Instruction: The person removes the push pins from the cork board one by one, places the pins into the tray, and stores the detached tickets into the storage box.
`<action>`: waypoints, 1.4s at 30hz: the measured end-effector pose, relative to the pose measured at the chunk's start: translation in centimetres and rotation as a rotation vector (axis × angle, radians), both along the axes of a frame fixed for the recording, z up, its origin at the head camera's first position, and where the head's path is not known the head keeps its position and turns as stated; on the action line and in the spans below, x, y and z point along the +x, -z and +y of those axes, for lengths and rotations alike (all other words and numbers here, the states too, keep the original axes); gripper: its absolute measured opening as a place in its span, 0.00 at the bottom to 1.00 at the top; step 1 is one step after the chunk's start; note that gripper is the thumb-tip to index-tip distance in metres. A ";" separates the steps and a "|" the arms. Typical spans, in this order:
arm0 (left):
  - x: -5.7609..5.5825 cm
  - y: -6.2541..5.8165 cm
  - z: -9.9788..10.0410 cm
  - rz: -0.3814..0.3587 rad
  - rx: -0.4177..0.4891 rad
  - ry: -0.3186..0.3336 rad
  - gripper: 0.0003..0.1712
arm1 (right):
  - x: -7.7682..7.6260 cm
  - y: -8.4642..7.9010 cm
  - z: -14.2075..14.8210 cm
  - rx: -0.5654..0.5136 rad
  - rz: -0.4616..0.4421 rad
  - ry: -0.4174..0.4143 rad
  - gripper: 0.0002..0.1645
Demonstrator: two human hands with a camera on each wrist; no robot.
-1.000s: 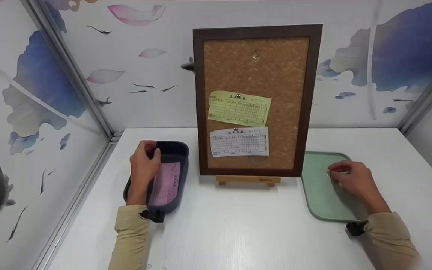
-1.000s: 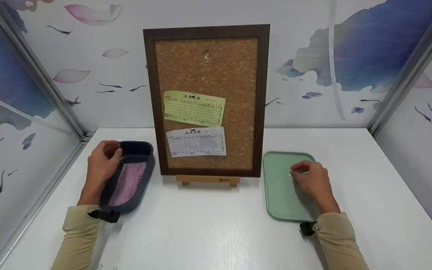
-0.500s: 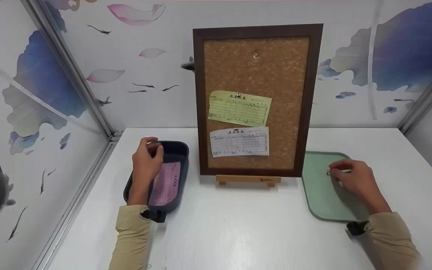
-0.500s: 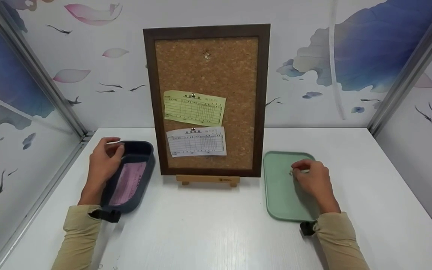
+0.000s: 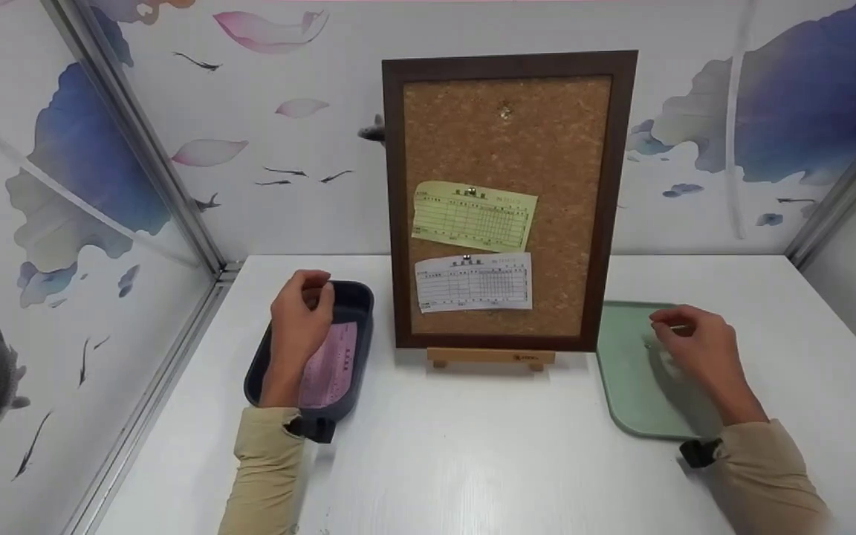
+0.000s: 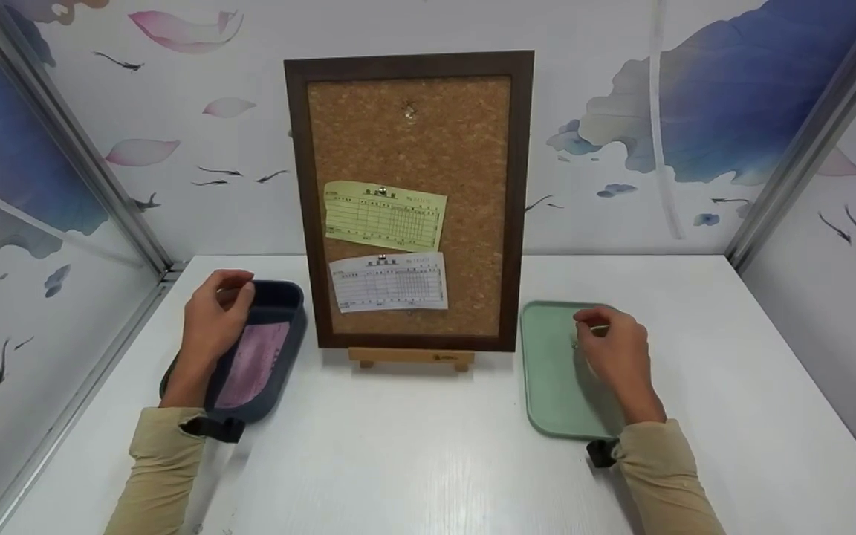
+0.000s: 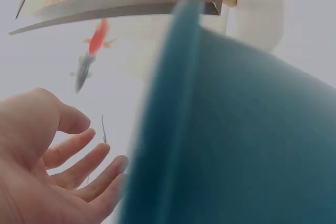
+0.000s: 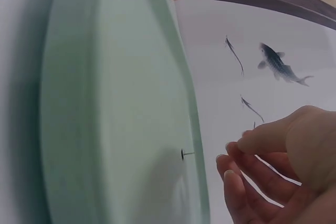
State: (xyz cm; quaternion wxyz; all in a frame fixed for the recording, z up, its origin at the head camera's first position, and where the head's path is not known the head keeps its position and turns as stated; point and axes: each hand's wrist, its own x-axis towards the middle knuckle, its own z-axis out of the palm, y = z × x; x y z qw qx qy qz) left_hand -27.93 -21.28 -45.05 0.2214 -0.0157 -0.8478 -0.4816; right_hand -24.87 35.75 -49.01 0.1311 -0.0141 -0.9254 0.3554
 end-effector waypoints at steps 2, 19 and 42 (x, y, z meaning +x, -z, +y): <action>0.1 -0.3 0.4 -0.002 -0.007 0.009 0.15 | 0.0 -0.1 -0.4 -0.005 0.036 0.005 0.16; 1.2 -1.4 3.7 0.050 -0.003 0.102 0.12 | 0.6 -2.5 -4.3 -0.023 0.316 0.050 0.15; 0.2 -3.7 9.0 0.208 -0.012 0.211 0.24 | 0.7 -8.7 -13.0 0.004 0.583 -0.192 0.10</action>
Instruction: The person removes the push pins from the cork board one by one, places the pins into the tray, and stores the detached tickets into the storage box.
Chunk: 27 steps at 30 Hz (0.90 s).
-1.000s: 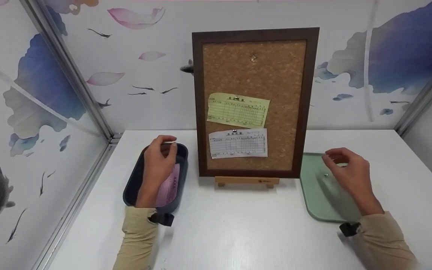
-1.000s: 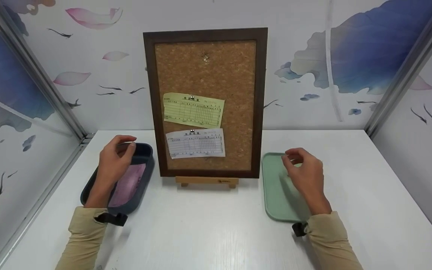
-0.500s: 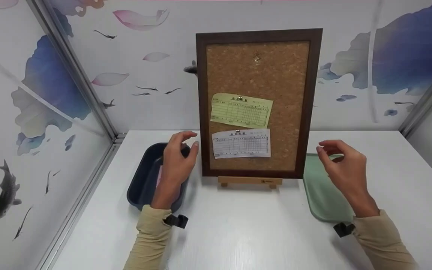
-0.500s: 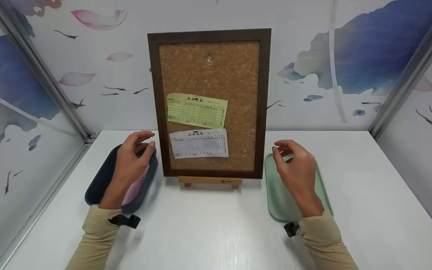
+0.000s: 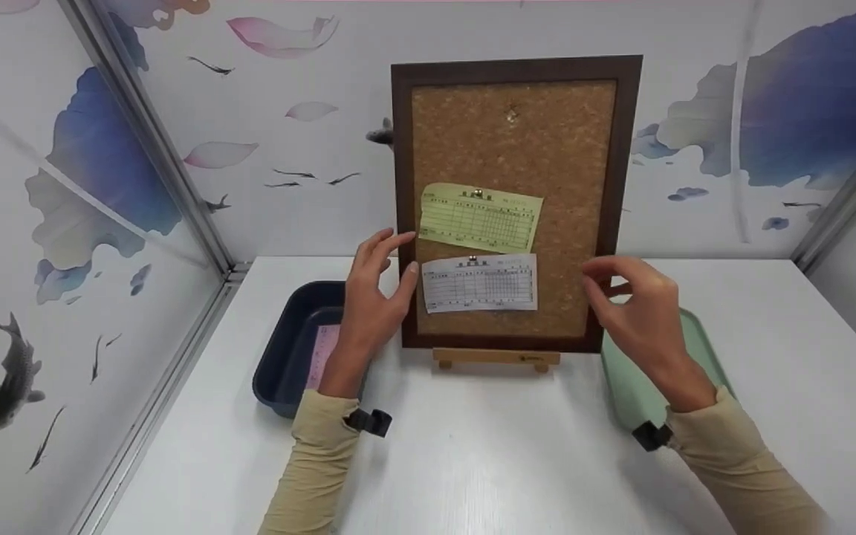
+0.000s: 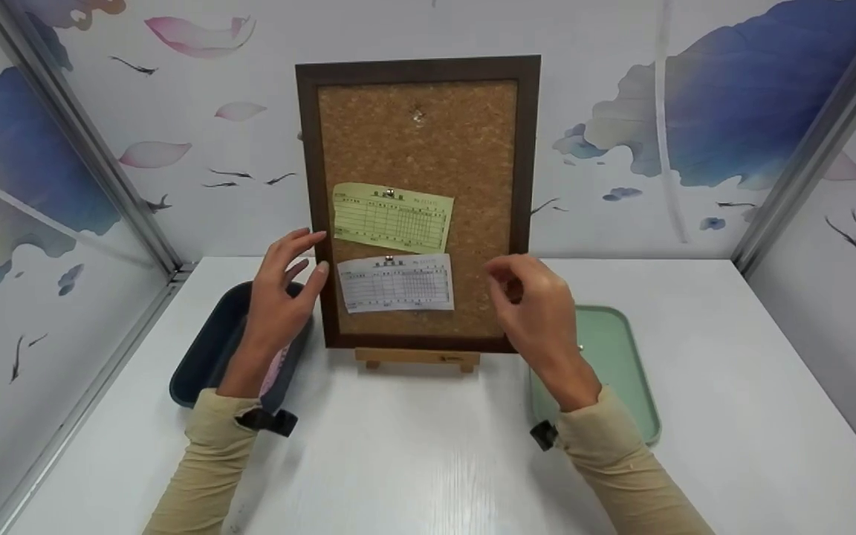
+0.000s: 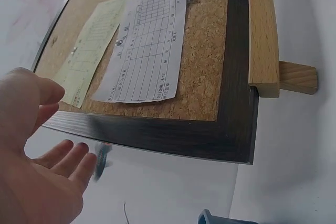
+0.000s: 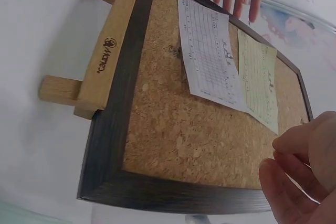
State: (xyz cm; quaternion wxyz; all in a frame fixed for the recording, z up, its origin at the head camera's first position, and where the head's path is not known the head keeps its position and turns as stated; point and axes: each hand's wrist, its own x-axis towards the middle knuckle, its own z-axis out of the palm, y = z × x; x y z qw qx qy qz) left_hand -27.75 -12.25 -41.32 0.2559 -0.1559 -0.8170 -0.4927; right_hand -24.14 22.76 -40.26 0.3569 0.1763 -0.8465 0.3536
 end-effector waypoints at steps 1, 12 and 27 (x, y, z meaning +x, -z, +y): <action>-0.2 -0.1 0.1 0.006 -0.001 0.004 0.24 | -0.1 -0.3 -0.2 0.005 0.002 -0.006 0.10; -2.0 -1.9 1.1 0.058 0.018 0.002 0.26 | -2.8 -2.3 -2.5 0.107 0.003 -0.080 0.08; -4.1 -2.5 2.4 0.093 0.033 -0.008 0.32 | -6.1 -4.2 -6.4 0.172 -0.022 -0.057 0.12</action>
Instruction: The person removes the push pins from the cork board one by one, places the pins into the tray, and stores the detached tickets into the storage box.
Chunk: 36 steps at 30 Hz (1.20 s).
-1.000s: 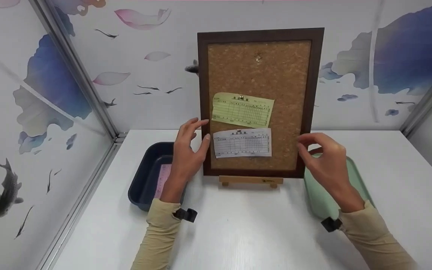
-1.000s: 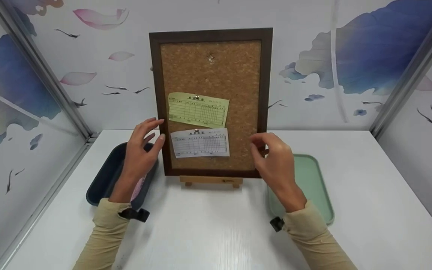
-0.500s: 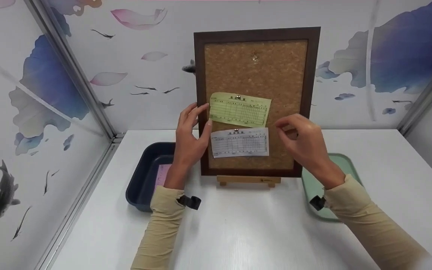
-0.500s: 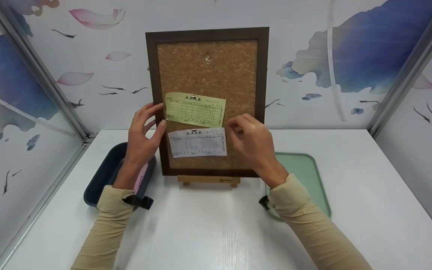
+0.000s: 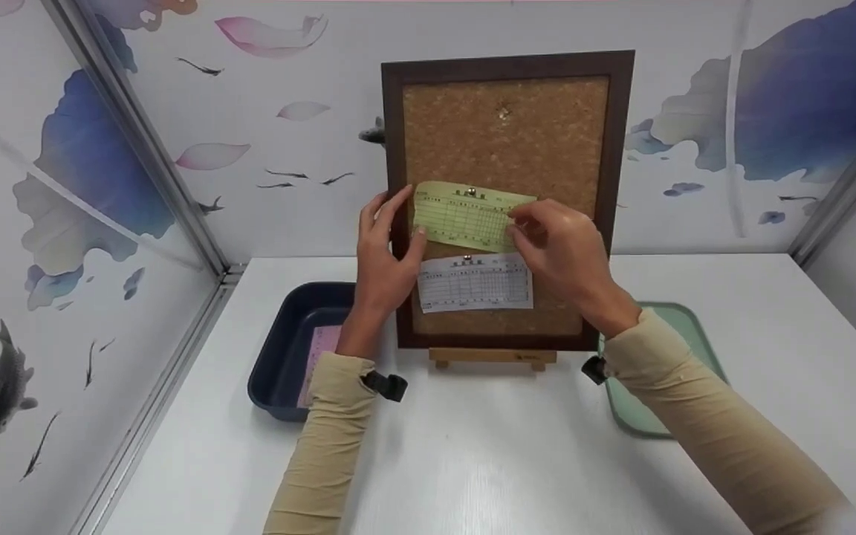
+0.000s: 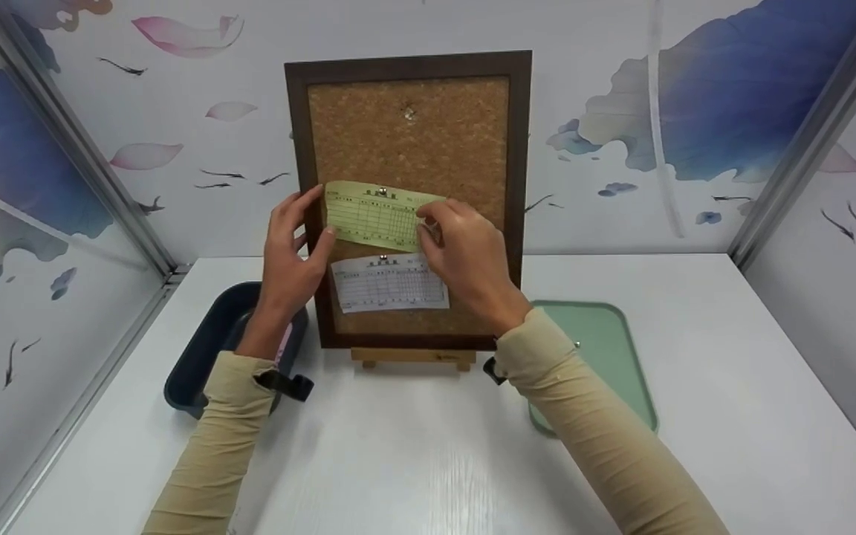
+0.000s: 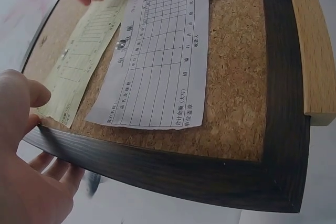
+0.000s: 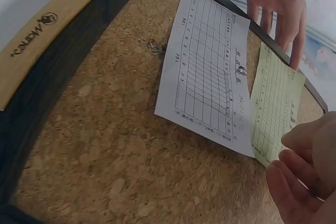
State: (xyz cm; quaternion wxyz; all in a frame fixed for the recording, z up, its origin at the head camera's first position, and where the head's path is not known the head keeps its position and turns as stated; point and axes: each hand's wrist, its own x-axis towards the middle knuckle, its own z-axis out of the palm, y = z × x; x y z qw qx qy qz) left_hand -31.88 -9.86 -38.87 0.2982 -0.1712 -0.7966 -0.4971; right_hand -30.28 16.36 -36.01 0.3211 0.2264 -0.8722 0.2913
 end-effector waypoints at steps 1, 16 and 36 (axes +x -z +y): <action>-0.1 -0.1 0.1 0.002 0.006 0.004 0.32 | -0.2 -0.2 -0.2 0.004 0.001 0.005 0.12; -0.7 -1.0 0.8 -0.037 0.046 -0.018 0.14 | -2.3 -2.5 -3.1 0.021 0.068 0.055 0.09; -0.4 0.3 0.8 -0.089 0.109 -0.006 0.10 | -3.0 -2.7 -5.3 0.146 0.230 0.143 0.07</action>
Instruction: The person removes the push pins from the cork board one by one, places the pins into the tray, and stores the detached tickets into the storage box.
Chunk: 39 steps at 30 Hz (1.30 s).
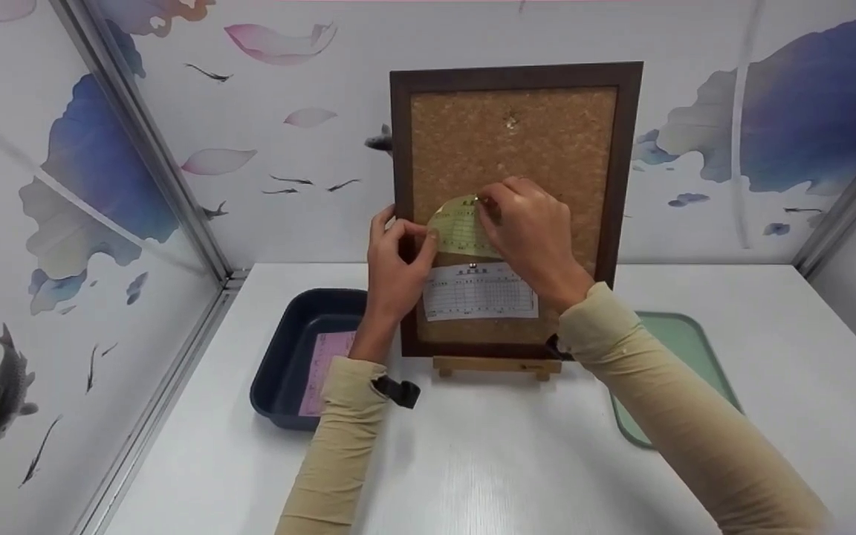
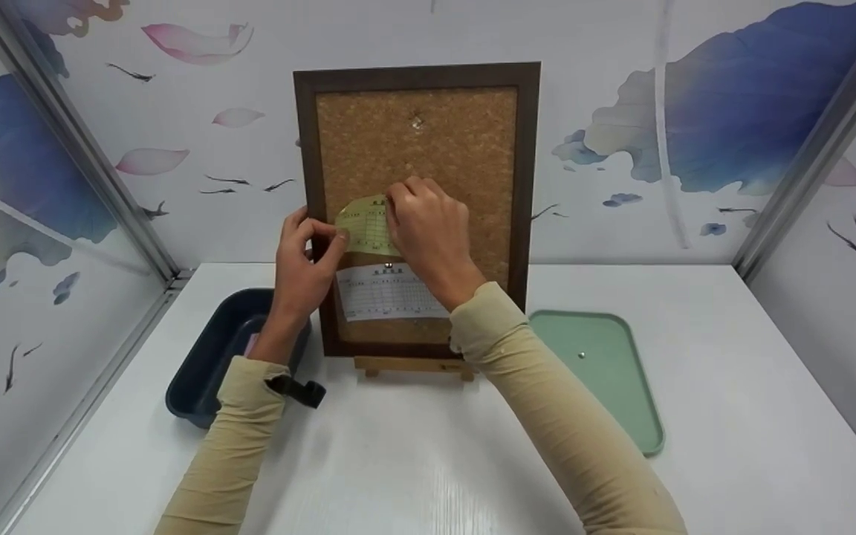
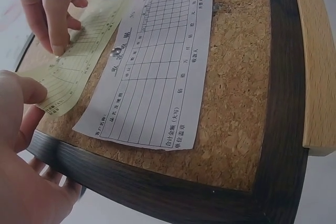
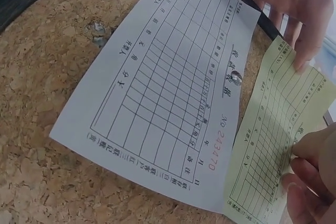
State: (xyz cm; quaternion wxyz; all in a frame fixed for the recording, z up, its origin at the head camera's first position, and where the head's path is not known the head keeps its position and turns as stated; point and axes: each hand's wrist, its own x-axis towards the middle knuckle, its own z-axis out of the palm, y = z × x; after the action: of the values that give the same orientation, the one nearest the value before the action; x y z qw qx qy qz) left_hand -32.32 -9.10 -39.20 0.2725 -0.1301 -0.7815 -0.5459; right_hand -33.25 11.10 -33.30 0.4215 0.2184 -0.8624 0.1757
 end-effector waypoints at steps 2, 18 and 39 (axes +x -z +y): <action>0.0 0.1 0.0 -0.003 0.005 0.000 0.10 | 0.0 0.0 -0.2 0.014 0.012 0.005 0.08; -0.2 0.0 0.3 0.031 0.007 -0.023 0.09 | -0.3 0.4 -0.1 0.009 0.087 0.002 0.08; -0.1 0.3 0.2 0.025 0.002 -0.022 0.09 | 0.0 0.7 0.2 -0.034 0.019 -0.050 0.12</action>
State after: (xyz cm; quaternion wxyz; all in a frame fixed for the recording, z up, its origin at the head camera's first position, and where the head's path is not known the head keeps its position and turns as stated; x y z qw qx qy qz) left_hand -32.45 -8.92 -39.46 0.2882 -0.1280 -0.7790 -0.5420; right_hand -33.28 11.30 -34.03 0.4288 0.2345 -0.8495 0.1988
